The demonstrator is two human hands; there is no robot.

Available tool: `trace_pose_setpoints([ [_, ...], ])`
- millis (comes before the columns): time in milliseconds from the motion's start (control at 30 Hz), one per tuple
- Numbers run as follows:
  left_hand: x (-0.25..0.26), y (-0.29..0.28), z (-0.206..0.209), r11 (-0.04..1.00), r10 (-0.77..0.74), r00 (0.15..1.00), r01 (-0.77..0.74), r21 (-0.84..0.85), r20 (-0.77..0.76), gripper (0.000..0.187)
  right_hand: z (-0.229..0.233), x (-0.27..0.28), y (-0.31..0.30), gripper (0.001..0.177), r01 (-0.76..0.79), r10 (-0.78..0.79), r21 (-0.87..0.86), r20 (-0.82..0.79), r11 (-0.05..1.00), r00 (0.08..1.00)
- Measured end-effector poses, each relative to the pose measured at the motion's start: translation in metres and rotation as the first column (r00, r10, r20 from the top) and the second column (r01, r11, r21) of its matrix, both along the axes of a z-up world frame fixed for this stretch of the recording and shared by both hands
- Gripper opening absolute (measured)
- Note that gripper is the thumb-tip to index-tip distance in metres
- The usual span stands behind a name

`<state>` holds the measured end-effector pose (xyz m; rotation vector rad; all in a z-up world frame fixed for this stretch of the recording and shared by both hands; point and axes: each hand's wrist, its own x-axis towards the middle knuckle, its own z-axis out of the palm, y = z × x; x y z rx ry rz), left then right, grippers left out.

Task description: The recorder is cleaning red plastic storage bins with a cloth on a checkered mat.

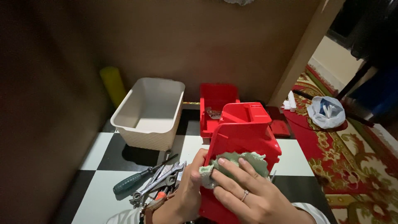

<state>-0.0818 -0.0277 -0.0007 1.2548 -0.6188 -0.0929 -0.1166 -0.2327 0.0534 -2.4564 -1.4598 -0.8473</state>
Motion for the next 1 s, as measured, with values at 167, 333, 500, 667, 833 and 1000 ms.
trace_pose_setpoints([
  [167,0.006,-0.003,-0.004,0.999,-0.022,0.999,0.023,-0.025,0.030,0.106,-0.002,0.011,-0.003,0.024,0.121,-0.126,0.088,0.054,0.989,0.991],
  [333,0.010,-0.006,-0.019,0.981,-0.045,0.999,0.049,-0.189,0.028,0.104,-0.023,0.016,0.010,0.029,0.039,-0.043,0.027,0.161,0.999,0.986],
  [500,0.021,-0.004,-0.010,0.948,0.070,0.985,-0.116,-0.297,-0.160,0.068,0.000,0.007,0.031,0.027,-0.204,0.204,-0.101,-0.011,0.974,0.979],
  [667,0.033,0.006,0.011,0.964,0.083,0.956,-0.148,-0.221,-0.280,0.052,-0.153,0.028,0.050,0.030,0.081,-0.201,-0.403,-0.266,0.911,0.943],
  [833,0.042,0.008,0.021,0.947,0.105,0.898,-0.221,-0.232,-0.427,0.051,-0.088,-0.002,0.043,0.024,0.137,0.075,-0.355,0.523,0.925,0.849],
  [1000,0.050,0.018,0.024,0.872,0.170,0.817,-0.385,-0.302,-0.551,0.051,-0.039,-0.003,0.053,0.022,0.141,0.013,-0.231,0.558,0.963,0.830],
])
